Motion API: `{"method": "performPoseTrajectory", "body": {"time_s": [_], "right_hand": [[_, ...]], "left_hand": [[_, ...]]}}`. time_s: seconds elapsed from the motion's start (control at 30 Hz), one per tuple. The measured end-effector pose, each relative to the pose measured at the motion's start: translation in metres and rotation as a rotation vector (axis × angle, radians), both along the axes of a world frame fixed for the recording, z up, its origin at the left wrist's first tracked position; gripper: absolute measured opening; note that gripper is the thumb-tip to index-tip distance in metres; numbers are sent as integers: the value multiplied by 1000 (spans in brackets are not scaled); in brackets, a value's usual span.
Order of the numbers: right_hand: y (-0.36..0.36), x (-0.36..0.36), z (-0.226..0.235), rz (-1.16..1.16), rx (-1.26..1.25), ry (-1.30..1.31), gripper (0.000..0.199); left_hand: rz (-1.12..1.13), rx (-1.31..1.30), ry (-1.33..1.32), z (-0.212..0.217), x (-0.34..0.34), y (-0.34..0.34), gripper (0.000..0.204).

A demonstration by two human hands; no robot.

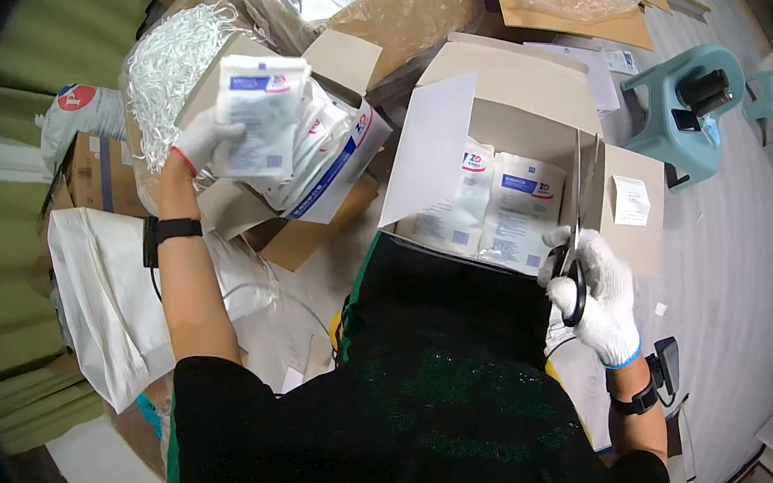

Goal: The person is unboxing packages and sorting the contents into boxes.

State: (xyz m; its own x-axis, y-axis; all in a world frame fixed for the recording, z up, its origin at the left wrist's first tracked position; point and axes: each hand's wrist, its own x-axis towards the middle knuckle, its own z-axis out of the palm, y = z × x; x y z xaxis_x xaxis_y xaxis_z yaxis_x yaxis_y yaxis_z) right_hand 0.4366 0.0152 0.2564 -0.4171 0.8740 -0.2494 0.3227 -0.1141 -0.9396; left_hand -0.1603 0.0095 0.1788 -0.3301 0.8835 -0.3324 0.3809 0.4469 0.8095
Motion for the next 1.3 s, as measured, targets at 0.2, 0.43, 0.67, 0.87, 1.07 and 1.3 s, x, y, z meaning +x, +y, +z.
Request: {"method": "performPoseTrajectory", "body": {"time_s": [0.2,0.43,0.67,0.87,1.07,1.3], "right_hand": [[2,-3,1,-31,-18,-25,44],[-1,-3,5,-68,-11,-25,44],[5,12,-10,-166,89,18,40],[3,15,-15,-308,61,219,31],[-7,12,-27,-343,130,295,29],[-9,25,-41,-329,243,183,32]], "left_hand": [[50,68,882,-61,38,26,59],[-35,-16,727,-77,44,35,52],[-20,138,973,-5,53,45,44],[-361,916,758,146,254,63,25],[-767,243,601,90,421,85,30],[-617,-524,1082,-102,399,118,64]]}}
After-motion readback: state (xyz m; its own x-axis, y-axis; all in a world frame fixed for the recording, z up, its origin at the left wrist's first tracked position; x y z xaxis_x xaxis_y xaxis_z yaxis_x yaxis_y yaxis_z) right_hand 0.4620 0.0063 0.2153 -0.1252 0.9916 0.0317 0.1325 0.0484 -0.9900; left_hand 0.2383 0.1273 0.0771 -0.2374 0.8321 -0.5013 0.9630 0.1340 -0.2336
